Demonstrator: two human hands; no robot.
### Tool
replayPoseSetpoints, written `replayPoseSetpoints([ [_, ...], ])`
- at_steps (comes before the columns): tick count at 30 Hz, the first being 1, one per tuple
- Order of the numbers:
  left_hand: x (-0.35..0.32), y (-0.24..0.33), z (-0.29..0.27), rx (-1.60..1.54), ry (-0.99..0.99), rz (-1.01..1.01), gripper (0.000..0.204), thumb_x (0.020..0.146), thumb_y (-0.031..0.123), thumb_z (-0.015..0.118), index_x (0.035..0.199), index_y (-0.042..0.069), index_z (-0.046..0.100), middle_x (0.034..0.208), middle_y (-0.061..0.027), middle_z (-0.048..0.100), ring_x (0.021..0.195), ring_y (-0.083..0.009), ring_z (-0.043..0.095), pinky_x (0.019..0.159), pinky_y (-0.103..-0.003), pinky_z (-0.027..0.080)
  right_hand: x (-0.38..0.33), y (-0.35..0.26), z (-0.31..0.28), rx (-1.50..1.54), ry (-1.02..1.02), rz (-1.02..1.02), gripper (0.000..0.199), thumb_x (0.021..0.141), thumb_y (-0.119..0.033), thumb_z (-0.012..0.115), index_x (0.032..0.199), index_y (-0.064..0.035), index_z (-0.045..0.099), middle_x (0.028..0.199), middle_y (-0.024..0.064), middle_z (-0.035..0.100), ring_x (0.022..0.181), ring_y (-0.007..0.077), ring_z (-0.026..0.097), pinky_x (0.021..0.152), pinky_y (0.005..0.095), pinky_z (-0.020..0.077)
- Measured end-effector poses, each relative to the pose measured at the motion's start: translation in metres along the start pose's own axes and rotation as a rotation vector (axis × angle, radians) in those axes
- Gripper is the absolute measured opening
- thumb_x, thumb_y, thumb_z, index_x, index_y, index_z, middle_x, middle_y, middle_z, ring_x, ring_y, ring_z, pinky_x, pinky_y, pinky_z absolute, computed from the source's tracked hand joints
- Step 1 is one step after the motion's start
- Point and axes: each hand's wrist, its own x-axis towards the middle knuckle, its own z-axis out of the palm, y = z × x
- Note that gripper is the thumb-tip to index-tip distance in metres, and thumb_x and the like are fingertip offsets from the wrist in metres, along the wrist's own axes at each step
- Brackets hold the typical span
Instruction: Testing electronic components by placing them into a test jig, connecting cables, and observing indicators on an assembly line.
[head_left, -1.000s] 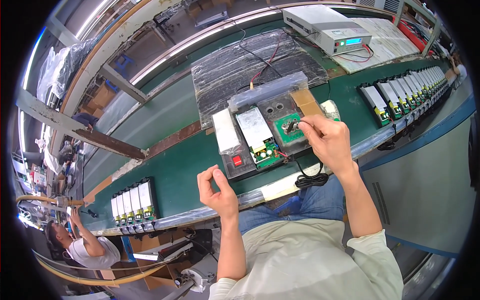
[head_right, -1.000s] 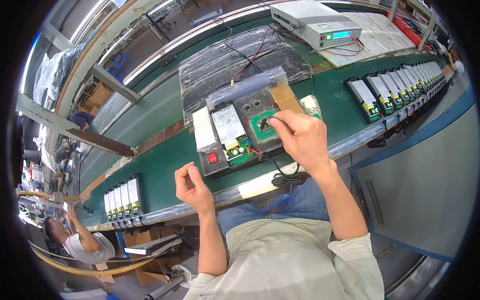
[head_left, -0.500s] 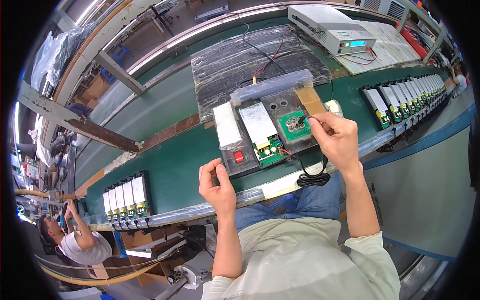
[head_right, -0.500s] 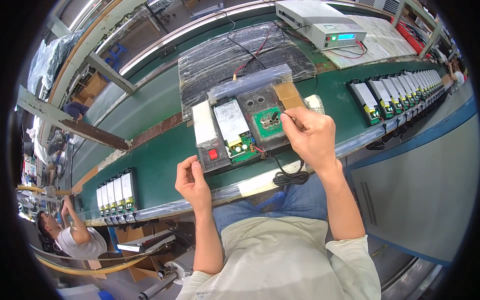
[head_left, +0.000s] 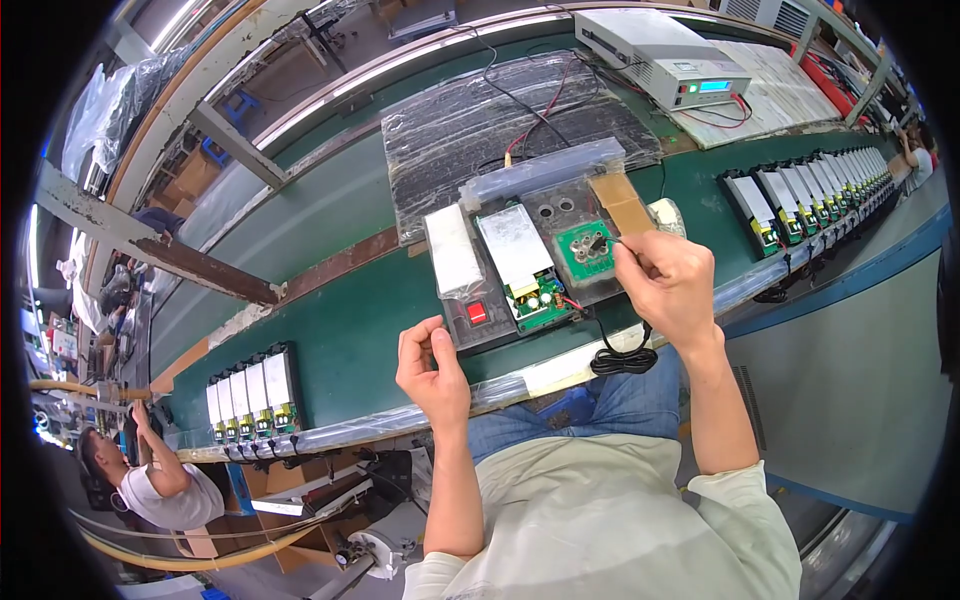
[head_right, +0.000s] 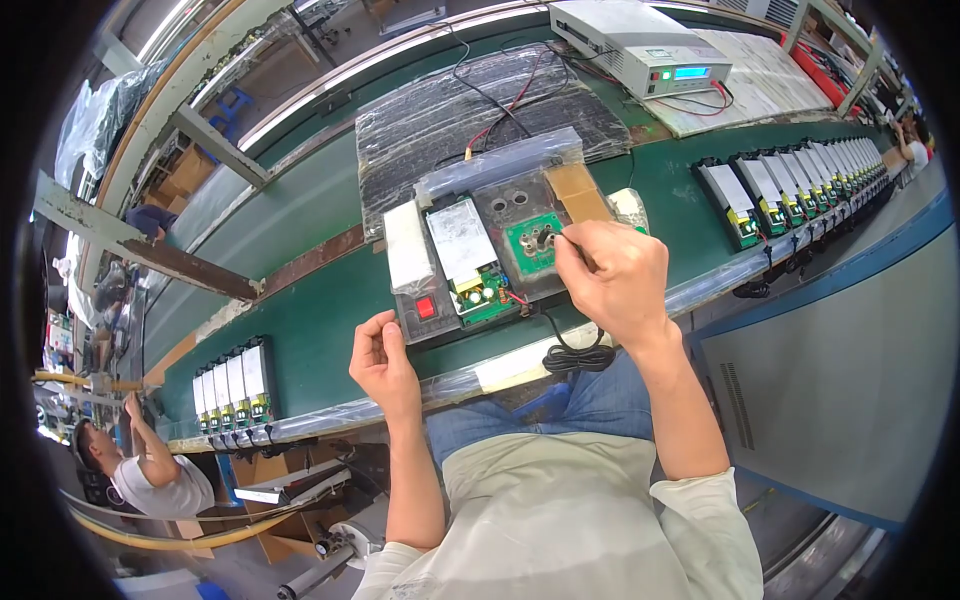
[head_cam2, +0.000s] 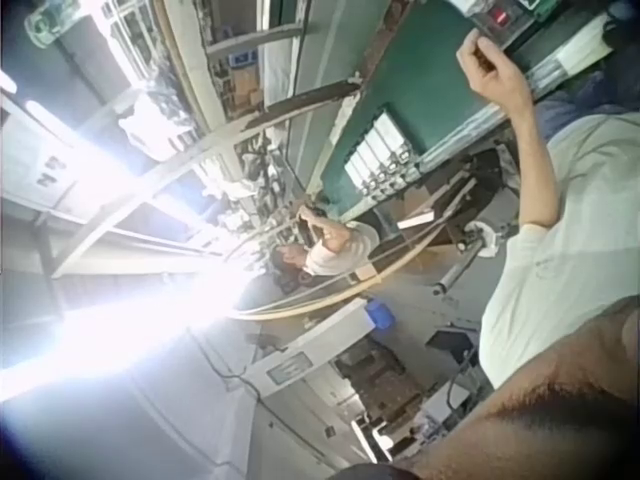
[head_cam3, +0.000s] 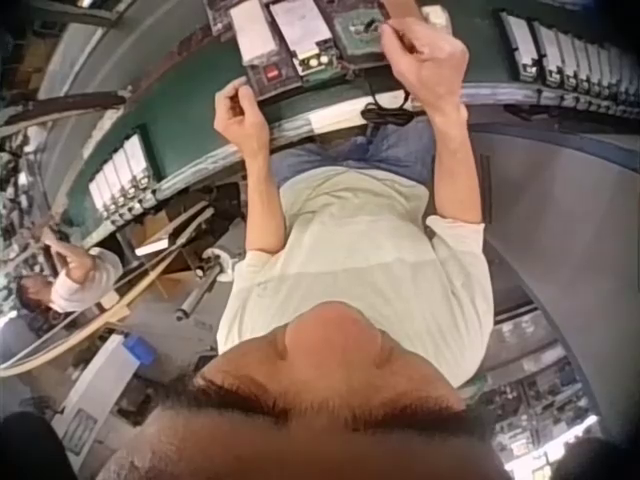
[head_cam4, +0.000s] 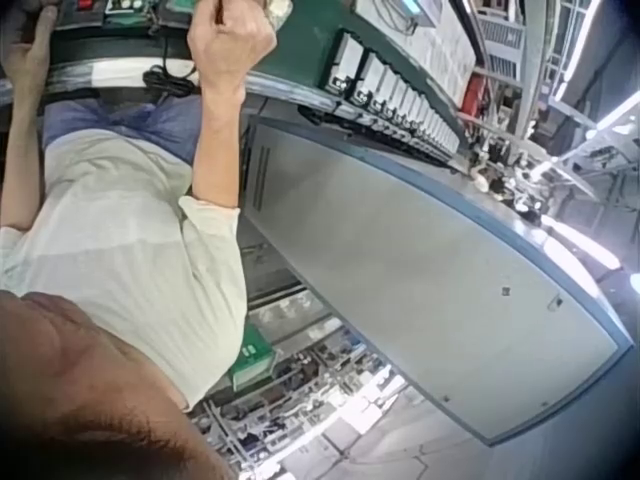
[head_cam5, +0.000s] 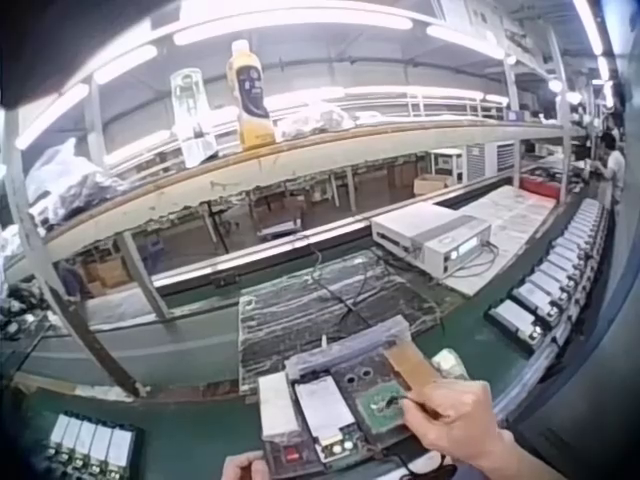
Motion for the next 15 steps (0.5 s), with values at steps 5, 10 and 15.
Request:
replayPoseSetpoints([
  [5, 0.0011, 0.001, -0.0001, -0.014, -0.005, -0.019, 0.012, 0.108, 0.0, 0.066, 0.114, -0.006, 0.074, 0.104, -0.0015, 0.064, 0.084, -0.0064, 0.058, 0.076, -0.023, 0.049, 0.0008, 0.0038, 0.0001, 0.013, -0.016, 0.032, 0.007, 0.091, -0.001, 0.081, 0.088, 0.0029, 0.077, 0.064, 0.0067, 0.064, 0.053, 0.012, 0.056, 0.051, 0.03, 0.042],
  [10, 0.0008, 0.0024, -0.0002, -0.011, -0.005, -0.019, 0.012, 0.108, 0.0, 0.066, 0.114, -0.006, 0.074, 0.104, -0.0012, 0.064, 0.083, -0.0058, 0.057, 0.075, -0.022, 0.048, 0.0022, 0.0049, 0.0017, -0.082, -0.055, 0.041, 0.007, 0.089, -0.006, 0.08, 0.084, -0.0035, 0.076, 0.072, 0.0104, 0.072, 0.065, 0.029, 0.072, 0.058, 0.0387, 0.0526],
  [15, -0.0002, 0.0011, -0.0003, -0.009, -0.01, -0.012, 0.012, 0.108, 0.0, 0.065, 0.114, -0.006, 0.074, 0.104, -0.0011, 0.064, 0.083, -0.0055, 0.057, 0.075, -0.022, 0.048, -0.0017, 0.0043, 0.0077, -0.153, -0.082, -0.03, 0.007, 0.089, -0.008, 0.081, 0.085, -0.0048, 0.076, 0.07, 0.0096, 0.069, 0.066, 0.0298, 0.071, 0.059, 0.039, 0.053],
])
